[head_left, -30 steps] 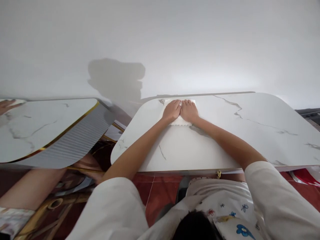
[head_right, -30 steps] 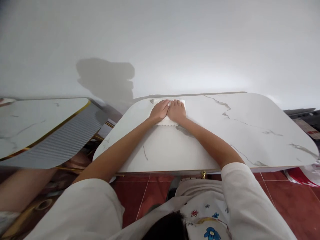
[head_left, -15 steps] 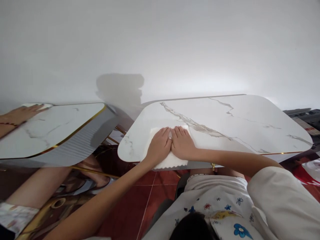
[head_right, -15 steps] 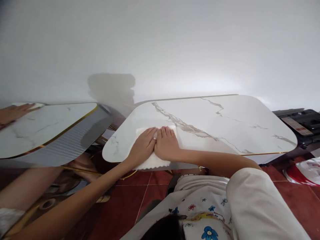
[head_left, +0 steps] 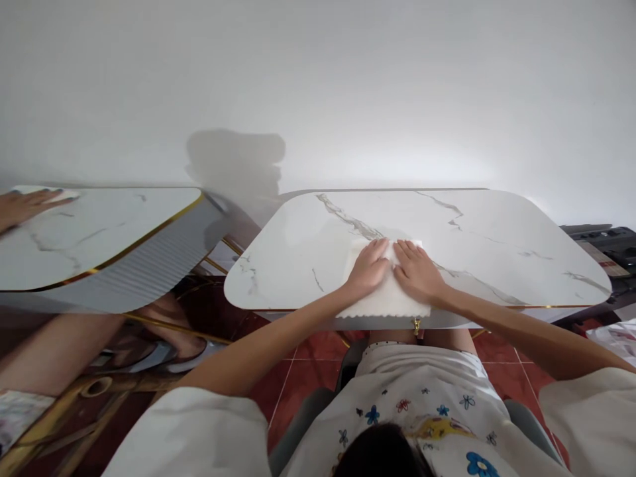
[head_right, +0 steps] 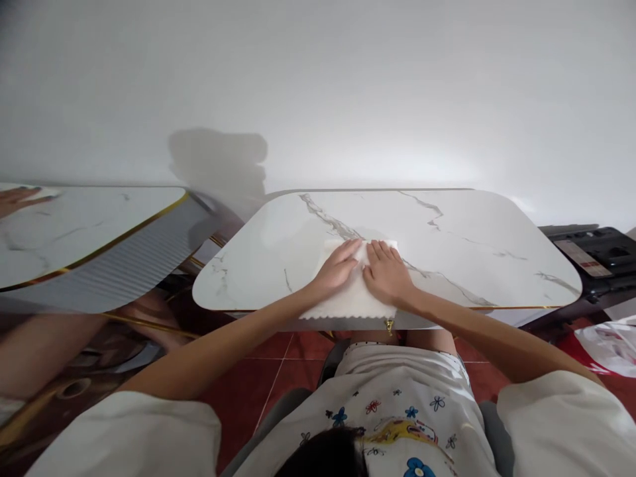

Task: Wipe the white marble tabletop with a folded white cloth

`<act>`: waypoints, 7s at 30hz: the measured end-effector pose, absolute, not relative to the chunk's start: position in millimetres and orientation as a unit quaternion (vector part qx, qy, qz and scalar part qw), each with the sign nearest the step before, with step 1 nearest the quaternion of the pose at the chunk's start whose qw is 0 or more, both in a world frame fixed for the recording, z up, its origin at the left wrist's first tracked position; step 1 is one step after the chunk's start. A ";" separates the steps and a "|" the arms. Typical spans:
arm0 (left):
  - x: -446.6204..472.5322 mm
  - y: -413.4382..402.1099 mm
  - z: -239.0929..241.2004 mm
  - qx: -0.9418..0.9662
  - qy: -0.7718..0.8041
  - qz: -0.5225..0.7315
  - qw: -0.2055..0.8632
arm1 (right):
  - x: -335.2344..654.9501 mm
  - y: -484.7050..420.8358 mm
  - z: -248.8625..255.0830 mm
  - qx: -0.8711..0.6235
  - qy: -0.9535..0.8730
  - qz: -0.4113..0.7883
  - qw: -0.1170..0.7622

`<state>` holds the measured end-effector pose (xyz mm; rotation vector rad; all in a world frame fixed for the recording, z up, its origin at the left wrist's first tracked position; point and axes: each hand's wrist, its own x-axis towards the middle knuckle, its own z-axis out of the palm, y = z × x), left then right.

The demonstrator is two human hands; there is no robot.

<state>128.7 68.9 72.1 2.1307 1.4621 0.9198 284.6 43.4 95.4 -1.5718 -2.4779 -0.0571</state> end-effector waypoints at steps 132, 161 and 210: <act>204.2 21.1 85.8 0.761 0.569 0.258 0.176 | 354.6 17.6 100.0 -0.518 -0.849 -0.050 0.094; 299.5 297.4 135.9 0.768 0.544 0.335 0.047 | 434.0 305.7 143.1 -0.557 -0.812 -0.108 0.134; 323.3 82.9 136.7 0.783 0.489 0.224 0.311 | 504.1 86.0 123.7 -0.526 -0.845 -0.038 0.088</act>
